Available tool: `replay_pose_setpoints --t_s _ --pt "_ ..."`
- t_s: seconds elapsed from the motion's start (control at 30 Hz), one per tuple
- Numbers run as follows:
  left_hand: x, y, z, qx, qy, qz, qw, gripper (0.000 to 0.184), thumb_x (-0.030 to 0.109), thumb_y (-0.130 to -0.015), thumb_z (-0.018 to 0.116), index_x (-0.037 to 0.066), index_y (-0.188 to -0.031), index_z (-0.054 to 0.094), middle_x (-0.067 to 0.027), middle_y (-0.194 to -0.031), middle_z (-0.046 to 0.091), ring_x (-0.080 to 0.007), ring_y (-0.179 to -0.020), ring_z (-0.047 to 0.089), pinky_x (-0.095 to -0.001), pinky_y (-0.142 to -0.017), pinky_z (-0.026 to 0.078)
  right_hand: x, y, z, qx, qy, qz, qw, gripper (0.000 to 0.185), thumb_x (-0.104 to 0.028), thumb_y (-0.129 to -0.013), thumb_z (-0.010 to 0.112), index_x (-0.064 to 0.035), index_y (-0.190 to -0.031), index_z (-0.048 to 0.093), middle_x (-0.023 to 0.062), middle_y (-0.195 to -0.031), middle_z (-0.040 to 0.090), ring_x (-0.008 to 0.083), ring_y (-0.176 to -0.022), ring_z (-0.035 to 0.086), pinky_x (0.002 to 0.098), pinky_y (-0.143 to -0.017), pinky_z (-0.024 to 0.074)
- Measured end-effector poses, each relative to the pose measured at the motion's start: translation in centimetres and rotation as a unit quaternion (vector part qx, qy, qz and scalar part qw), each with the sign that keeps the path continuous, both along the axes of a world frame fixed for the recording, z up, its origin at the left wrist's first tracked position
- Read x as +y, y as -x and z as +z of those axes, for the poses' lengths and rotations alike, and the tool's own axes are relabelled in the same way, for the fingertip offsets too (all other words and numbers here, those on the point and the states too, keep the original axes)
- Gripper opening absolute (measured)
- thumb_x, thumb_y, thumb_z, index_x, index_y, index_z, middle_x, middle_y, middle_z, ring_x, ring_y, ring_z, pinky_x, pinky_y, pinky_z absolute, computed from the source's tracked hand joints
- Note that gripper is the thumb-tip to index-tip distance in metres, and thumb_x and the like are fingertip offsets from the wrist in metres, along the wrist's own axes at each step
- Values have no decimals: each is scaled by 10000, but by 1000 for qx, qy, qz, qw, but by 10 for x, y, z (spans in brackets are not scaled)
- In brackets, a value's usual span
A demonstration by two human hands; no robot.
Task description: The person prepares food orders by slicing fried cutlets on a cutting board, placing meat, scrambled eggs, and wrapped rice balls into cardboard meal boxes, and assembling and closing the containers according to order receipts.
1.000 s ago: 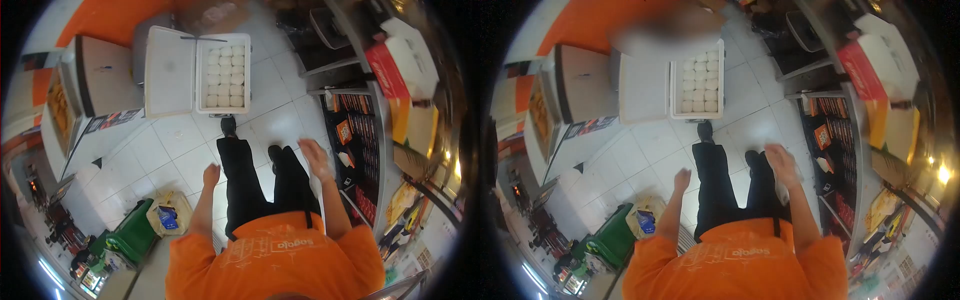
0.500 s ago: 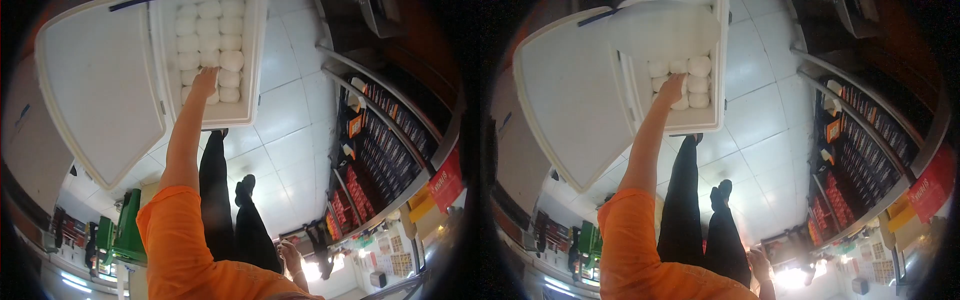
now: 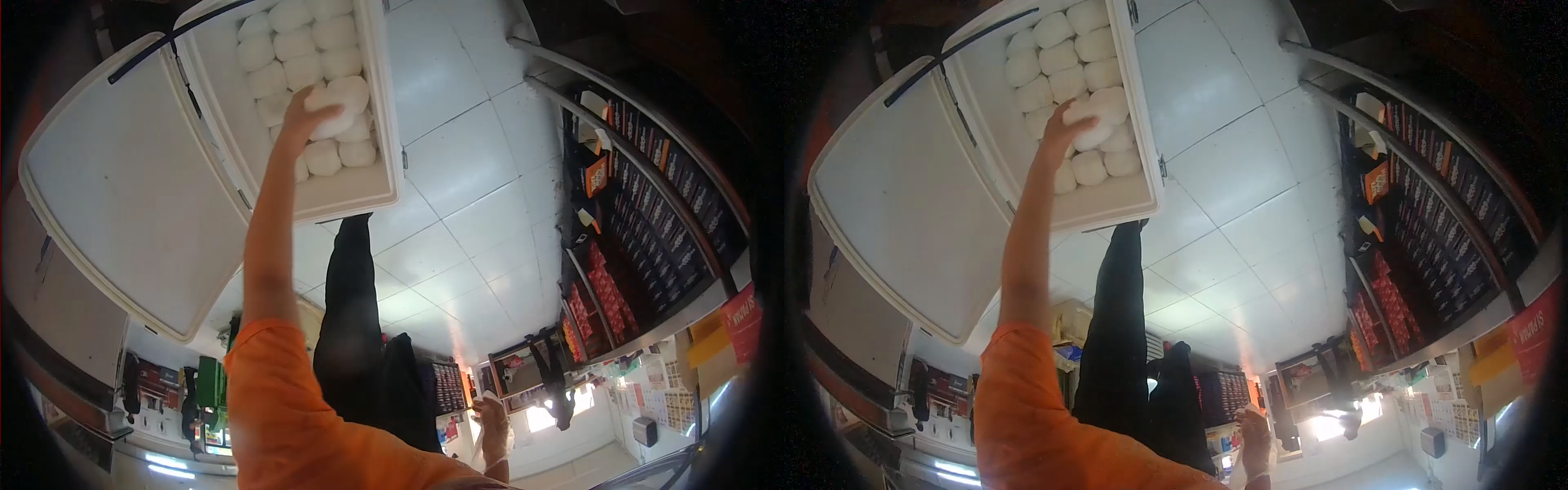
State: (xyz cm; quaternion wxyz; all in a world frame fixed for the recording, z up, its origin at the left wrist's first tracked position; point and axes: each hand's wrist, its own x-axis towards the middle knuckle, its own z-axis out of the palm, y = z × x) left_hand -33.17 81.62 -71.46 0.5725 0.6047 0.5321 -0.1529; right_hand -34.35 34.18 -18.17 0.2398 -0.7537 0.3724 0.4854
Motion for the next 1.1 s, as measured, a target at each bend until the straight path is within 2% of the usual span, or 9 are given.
replay_pose_setpoints --t_s 0.03,0.13,0.23,0.4,0.5,0.8,0.87,0.9,1.1 --pt "-7 -15 -5 -46 26 114 992 957 425 -507 900 -48 -1263 551 -193 -1174 639 -312 -1178 556 -404 -985 445 -6 2 -1 14 -6 3 1000 312 -228 -981 572 -116 -1272 558 86 -1119 636 203 -1035 607 329 -906 458" --pt "-29 -41 -41 43 -66 -26 997 851 390 -544 892 -41 -1219 604 -168 -1146 663 -265 -1114 609 -380 -957 472 -12 10 -1 9 -5 -46 999 293 -125 -960 565 -52 -1244 558 96 -1148 632 184 -1059 601 307 -932 455" --pt "-14 -55 7 -40 130 -3 991 818 371 -590 871 -40 -1237 585 -189 -1192 634 -272 -1050 636 -357 -889 508 -31 25 13 14 13 -30 999 270 -97 -955 575 -33 -1217 573 93 -1166 625 160 -1061 598 289 -938 455" --pt "-47 -49 17 62 -178 -83 979 886 405 -572 884 -98 -1228 567 -231 -1230 601 -298 -1133 595 -390 -933 484 -81 56 10 30 -17 -75 997 334 -182 -952 615 -50 -1255 571 72 -1150 644 132 -1029 609 280 -909 465" --pt "-70 -11 9 1 -124 47 991 1005 433 -579 885 -123 -1307 472 -255 -1306 532 -320 -1182 551 -386 -981 453 -104 60 7 53 7 -81 995 327 -210 -950 622 -88 -1253 594 46 -1081 674 101 -974 619 255 -876 474" --pt "-313 29 310 -92 234 -200 947 521 144 -658 847 27 -1122 642 -63 -1087 664 -183 -1026 617 -347 -901 506 -314 32 -2 -190 -153 195 950 403 -234 -940 624 -52 -1294 560 110 -1187 656 214 -1097 616 317 -941 485" --pt "-413 1 391 -59 262 -299 916 567 140 -640 862 34 -1143 625 -60 -1101 650 -191 -1035 614 -367 -907 500 -351 -13 35 -173 -270 -9 947 464 -255 -941 622 -58 -1345 508 139 -1278 603 223 -1176 575 331 -979 466" --pt "-471 -9 421 -116 427 -187 877 609 115 -665 840 18 -1207 578 -69 -1142 633 -231 -1068 610 -390 -930 487 -375 -32 54 -204 -274 -26 940 499 -257 -938 622 -66 -1374 472 143 -1306 574 219 -1194 557 334 -991 458" --pt "-752 -70 558 -157 554 -322 751 605 122 -759 771 -29 -1271 486 -109 -1139 614 -235 -1025 626 -372 -894 517 -528 -39 109 -269 -433 -225 831 637 -254 -879 676 -79 -1424 397 141 -1273 539 241 -1169 549 364 -969 480"
